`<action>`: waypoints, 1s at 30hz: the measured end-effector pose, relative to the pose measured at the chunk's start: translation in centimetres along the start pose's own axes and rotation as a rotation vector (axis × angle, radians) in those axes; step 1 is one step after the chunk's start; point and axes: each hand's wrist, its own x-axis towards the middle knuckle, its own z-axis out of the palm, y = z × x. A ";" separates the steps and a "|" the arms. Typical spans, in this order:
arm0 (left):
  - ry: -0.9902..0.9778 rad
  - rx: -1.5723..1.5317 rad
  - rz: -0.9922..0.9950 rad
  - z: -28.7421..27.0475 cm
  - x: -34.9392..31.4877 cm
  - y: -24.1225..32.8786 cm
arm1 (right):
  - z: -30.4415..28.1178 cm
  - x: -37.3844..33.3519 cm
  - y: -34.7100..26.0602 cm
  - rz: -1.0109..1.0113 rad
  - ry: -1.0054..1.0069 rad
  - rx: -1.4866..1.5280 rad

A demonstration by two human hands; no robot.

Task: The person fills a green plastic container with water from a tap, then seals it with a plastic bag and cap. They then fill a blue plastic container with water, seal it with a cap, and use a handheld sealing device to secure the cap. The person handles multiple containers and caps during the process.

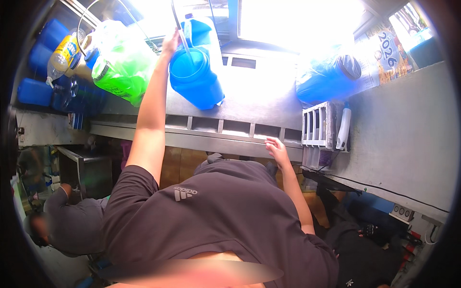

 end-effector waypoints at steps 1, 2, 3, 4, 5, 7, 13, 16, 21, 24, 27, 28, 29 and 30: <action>0.066 -0.214 0.040 -0.9 -0.6 -0.5 | -1.0 -0.9 1.0 0.044 0.027 -0.015; 0.129 -0.417 0.009 -1.9 -2.1 -1.3 | -1.9 -1.7 1.9 0.031 0.014 -0.002; 0.201 -0.511 0.008 -2.9 -3.8 -2.0 | -2.8 -2.5 2.9 0.038 0.017 0.001; 0.272 -0.604 0.029 -3.7 -5.8 -3.0 | -3.5 -3.1 3.7 0.069 0.041 -0.014; 0.424 -0.718 -0.035 -3.7 -8.3 -4.1 | -4.1 -3.5 4.4 0.053 0.030 0.000; 0.646 -0.850 -0.079 -2.9 -15.1 -7.4 | -5.3 -4.0 5.5 0.068 0.069 0.013; 0.648 -0.970 -0.817 6.2 -38.5 -16.0 | -8.0 -4.3 6.0 -0.055 0.117 0.068; 0.313 -0.830 -1.002 9.0 -44.3 -16.1 | -7.8 -5.1 6.2 -0.081 0.122 0.065; -0.366 -0.573 -0.810 11.7 -45.7 -10.6 | -4.7 -7.5 8.0 -0.110 0.080 0.111; -0.650 -0.590 -0.784 12.0 -46.9 -6.4 | -2.4 -9.6 9.2 -0.101 0.037 0.124; -0.731 -0.567 -0.769 12.2 -49.6 -4.3 | -1.2 -11.8 10.5 -0.168 0.009 -0.002; -0.717 -0.596 -0.810 12.3 -50.9 -4.3 | -1.1 -12.7 11.4 -0.185 0.024 -0.039; -0.704 -0.637 -0.843 12.5 -52.3 -4.5 | -1.2 -13.6 12.2 -0.208 0.059 -0.044; -0.687 -0.661 -0.891 12.5 -53.7 -5.0 | -1.5 -14.6 13.2 -0.185 0.115 -0.058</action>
